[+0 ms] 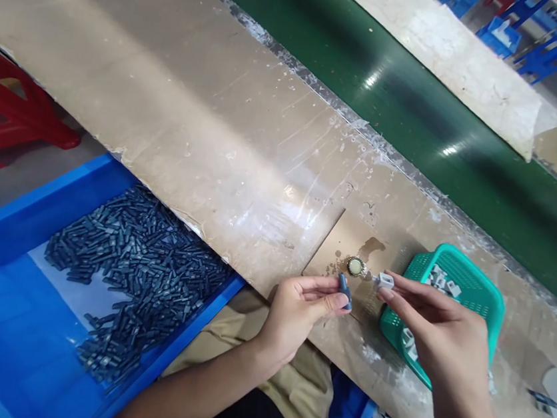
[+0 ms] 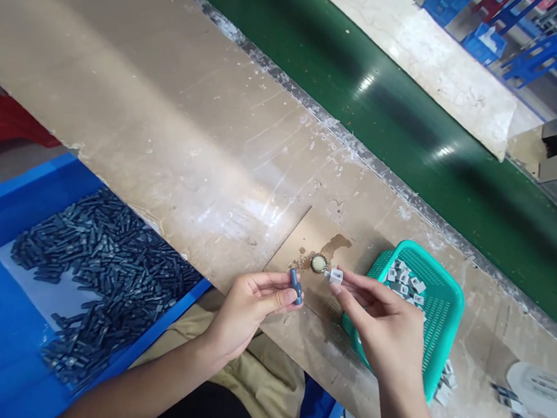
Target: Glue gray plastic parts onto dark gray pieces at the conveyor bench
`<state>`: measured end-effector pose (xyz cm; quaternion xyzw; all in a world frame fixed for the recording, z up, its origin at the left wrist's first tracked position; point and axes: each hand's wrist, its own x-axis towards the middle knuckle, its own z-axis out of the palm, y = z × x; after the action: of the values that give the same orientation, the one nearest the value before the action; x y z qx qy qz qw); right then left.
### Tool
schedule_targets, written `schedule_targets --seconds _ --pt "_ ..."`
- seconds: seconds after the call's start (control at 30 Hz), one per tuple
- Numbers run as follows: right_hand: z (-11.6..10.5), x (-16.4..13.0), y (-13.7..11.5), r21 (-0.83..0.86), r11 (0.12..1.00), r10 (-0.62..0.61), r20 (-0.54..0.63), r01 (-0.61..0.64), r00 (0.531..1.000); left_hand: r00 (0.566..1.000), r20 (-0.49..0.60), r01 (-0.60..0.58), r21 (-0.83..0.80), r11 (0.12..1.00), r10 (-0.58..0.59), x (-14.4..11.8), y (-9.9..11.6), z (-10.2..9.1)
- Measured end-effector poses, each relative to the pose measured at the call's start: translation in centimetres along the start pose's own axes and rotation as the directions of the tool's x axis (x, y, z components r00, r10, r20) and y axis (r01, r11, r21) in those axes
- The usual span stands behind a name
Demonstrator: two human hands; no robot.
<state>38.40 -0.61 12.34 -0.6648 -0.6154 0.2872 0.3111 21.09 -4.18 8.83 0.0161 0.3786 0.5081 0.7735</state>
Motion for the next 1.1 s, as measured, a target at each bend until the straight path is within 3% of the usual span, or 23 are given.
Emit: schedule_targets --seconds 0.07,0.23,0.4,0.57,0.7,0.83,1.0,1.1 --pt "-0.4 -0.6 -0.5 0.142 0.984 0.1 0.054 -0.107 0.993 1.0 0.002 0.005 -0.007 1.0 -0.005 0.1 -0.4 0.4" --pt "-0.9 -1.8 -0.8 0.313 0.926 0.162 0.176 -0.211 0.971 0.998 0.05 -0.029 0.007 1.0 0.029 0.4 -1.1 1.0" --pt "-0.7 -2.2 -1.1 0.359 0.903 0.163 0.217 -0.234 0.962 0.997 0.063 -0.045 0.08 0.996 0.04 0.3 -1.5 1.1" --pt "-1.1 -2.6 -1.7 0.291 0.929 0.158 0.249 -0.229 0.956 0.981 0.051 -0.191 0.353 0.916 0.185 0.1 -1.3 1.2" --pt "-1.6 -3.5 -1.8 0.306 0.939 0.106 0.176 -0.157 0.979 0.938 0.172 -0.346 0.545 0.764 0.302 -0.2 -0.8 1.9" --pt "-2.3 -4.4 -1.1 0.342 0.936 0.044 0.106 -0.078 0.993 0.902 0.28 -0.432 0.598 0.675 0.329 -0.6 -1.0 3.2" --pt "-3.7 -6.3 0.3 0.434 0.901 0.001 0.016 -0.008 1.0 0.887 0.349 -0.461 0.655 0.599 0.302 -1.3 -2.4 4.6" --pt "-4.2 -7.8 0.9 0.491 0.87 -0.024 -0.054 0.047 0.998 0.851 0.373 -0.52 0.694 0.497 0.37 -1.9 -3.7 5.1"
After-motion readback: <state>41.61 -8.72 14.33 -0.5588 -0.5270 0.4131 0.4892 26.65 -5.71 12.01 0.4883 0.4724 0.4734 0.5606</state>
